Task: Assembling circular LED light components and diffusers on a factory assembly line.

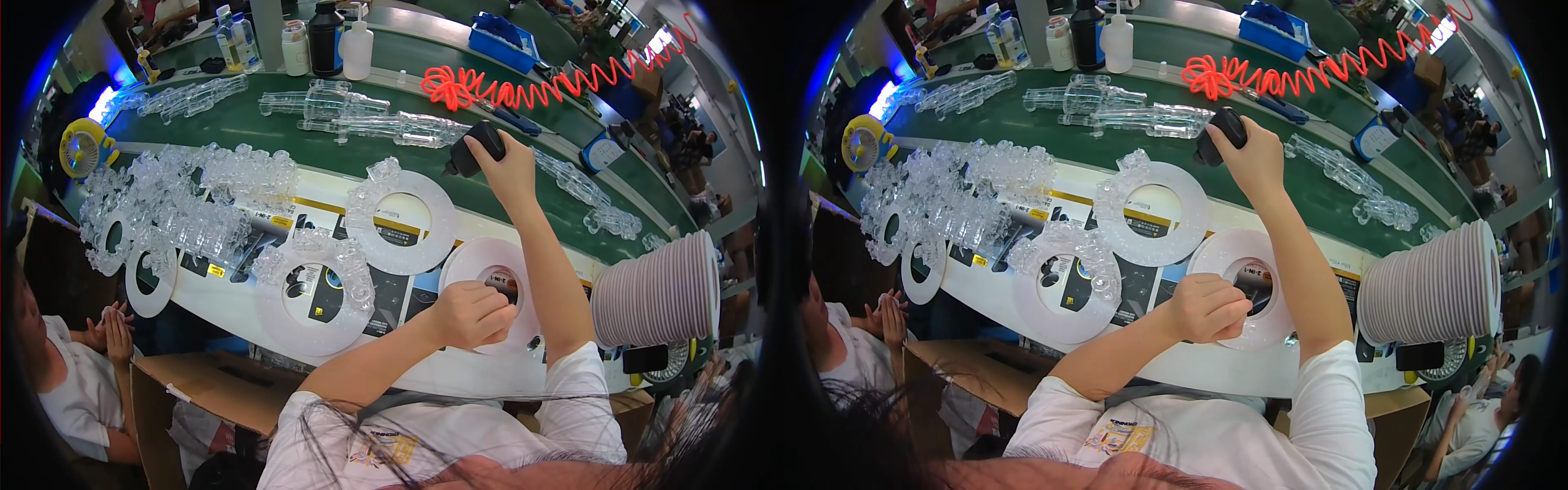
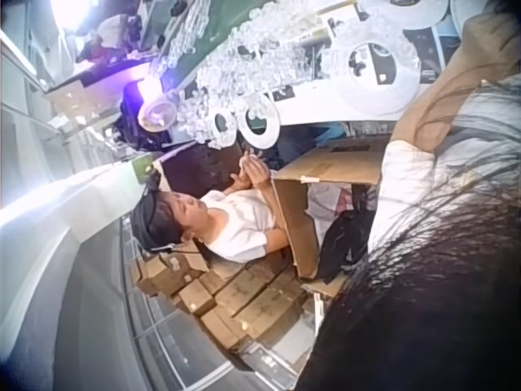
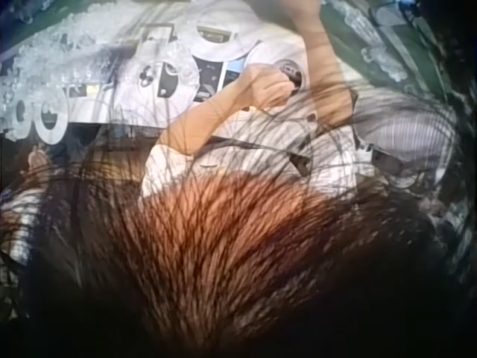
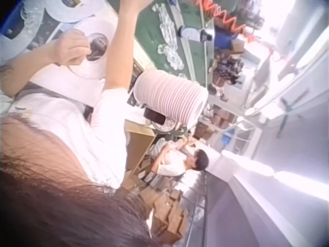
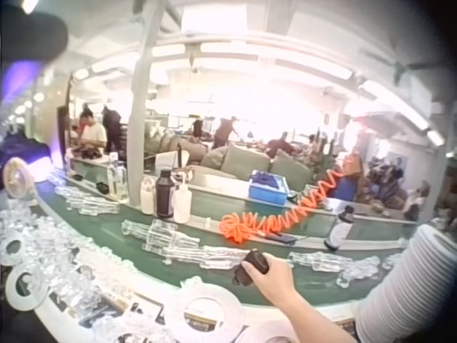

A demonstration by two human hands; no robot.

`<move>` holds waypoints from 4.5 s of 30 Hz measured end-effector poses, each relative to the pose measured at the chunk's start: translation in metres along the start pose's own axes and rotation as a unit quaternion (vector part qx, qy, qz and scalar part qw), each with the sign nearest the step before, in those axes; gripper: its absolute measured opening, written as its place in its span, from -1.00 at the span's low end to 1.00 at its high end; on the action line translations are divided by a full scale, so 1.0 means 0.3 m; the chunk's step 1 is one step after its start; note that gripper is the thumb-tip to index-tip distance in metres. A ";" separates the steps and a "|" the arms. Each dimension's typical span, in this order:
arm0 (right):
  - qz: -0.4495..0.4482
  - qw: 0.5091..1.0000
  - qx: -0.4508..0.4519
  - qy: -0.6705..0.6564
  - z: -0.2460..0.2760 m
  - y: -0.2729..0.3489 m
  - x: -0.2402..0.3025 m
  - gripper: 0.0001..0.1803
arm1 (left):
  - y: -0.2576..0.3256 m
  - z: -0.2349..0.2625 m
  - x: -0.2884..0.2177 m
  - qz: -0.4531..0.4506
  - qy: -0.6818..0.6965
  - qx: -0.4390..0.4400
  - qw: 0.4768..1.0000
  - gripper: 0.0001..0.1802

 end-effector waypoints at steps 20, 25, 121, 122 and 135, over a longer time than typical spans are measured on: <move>-0.008 1.000 0.014 0.006 -0.013 0.049 -0.081 -0.59 | 0.006 -0.007 0.006 -0.002 -0.023 0.006 1.000 -0.73; -0.005 1.000 0.015 0.006 -0.013 0.052 -0.076 -0.60 | 0.005 -0.006 0.004 -0.003 -0.023 0.006 1.000 -0.74; -0.033 0.961 0.043 -0.271 0.313 0.332 0.356 -0.75 | -0.125 0.084 -0.253 -0.137 0.052 0.017 0.989 -0.83; -0.051 0.955 0.030 -0.289 0.324 0.344 0.349 -0.72 | -0.136 0.096 -0.278 -0.142 0.061 0.016 0.988 -0.81; -0.537 0.487 0.035 -0.688 0.193 0.470 0.123 -0.62 | -0.035 0.179 -0.351 -0.055 0.031 0.036 0.997 -0.80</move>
Point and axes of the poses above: each hand's wrist, its own y-axis away from the middle knuckle, its own z-axis out of the back of the hand, x = y × z, the point moved 7 cm from there along -y, towards the middle knuckle, and after that the axes turned 11 degrees about -x, right-handed, at the moved point
